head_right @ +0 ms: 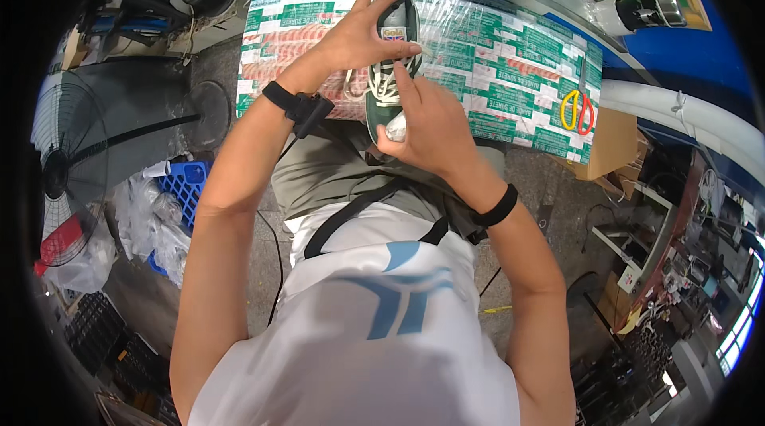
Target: Checking the quality of shoes and lacing them on an assembly line.
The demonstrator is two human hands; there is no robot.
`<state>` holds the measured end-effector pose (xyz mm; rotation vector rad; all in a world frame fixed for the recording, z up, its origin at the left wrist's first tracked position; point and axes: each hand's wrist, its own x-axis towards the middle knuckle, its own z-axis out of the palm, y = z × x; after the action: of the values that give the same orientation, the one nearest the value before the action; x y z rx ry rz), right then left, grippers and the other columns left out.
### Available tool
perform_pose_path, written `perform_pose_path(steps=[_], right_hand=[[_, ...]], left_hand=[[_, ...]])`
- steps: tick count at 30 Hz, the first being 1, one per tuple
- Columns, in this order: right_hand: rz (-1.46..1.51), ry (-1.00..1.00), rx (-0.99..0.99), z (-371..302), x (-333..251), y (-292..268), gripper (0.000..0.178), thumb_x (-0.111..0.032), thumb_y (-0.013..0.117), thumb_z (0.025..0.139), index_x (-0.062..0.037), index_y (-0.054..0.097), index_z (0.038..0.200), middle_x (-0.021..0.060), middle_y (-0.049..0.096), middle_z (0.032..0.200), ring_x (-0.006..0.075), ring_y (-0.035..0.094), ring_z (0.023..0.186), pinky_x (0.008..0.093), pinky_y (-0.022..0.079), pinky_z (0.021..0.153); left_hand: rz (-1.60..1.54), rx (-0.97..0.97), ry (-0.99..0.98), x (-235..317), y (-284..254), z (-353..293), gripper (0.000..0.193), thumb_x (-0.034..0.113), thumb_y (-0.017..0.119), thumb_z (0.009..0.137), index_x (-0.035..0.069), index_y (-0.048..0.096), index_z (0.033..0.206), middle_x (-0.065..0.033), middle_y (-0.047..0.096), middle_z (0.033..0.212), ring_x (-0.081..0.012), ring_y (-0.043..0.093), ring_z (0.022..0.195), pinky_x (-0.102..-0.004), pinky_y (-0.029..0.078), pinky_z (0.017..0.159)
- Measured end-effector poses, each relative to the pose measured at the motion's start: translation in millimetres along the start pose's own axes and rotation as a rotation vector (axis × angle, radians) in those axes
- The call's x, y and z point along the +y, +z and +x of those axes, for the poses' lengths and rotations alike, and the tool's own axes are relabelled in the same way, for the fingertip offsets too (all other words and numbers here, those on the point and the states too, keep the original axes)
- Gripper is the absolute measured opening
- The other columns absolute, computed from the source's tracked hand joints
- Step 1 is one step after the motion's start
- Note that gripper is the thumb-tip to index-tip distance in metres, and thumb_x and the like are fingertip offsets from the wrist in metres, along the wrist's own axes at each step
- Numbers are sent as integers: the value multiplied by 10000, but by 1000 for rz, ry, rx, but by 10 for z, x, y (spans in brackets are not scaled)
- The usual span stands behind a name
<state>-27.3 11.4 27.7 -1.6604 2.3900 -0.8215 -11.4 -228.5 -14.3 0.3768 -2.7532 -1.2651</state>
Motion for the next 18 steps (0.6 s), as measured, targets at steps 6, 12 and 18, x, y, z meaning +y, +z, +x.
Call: perform_pose_path(steps=[6,12,18], right_hand=[[-92,16,-140,-216,-7,-296,938,-336,868,765,86,512,1523,168,616,993,354,654,906,474,539,816],[116,170,-120,-568,-283,-443,937,-265,881,754,71,514,1549,159,623,988,357,657,891,457,543,769],[199,85,-3,-144,-29,13,914,-261,871,750,43,530,1541,158,645,963,354,662,867,460,549,774]], left_hand=[[-22,31,25,-24,-36,0,988,502,948,821,291,488,1669,-305,249,1773,-490,304,1633,-542,427,1257],[-37,79,43,-61,31,1,981,467,960,811,272,505,1658,-306,284,1760,-488,339,1617,-536,430,1252],[-41,121,46,-26,68,-16,973,470,954,800,279,514,1647,-276,335,1745,-451,403,1590,-507,427,1258]])
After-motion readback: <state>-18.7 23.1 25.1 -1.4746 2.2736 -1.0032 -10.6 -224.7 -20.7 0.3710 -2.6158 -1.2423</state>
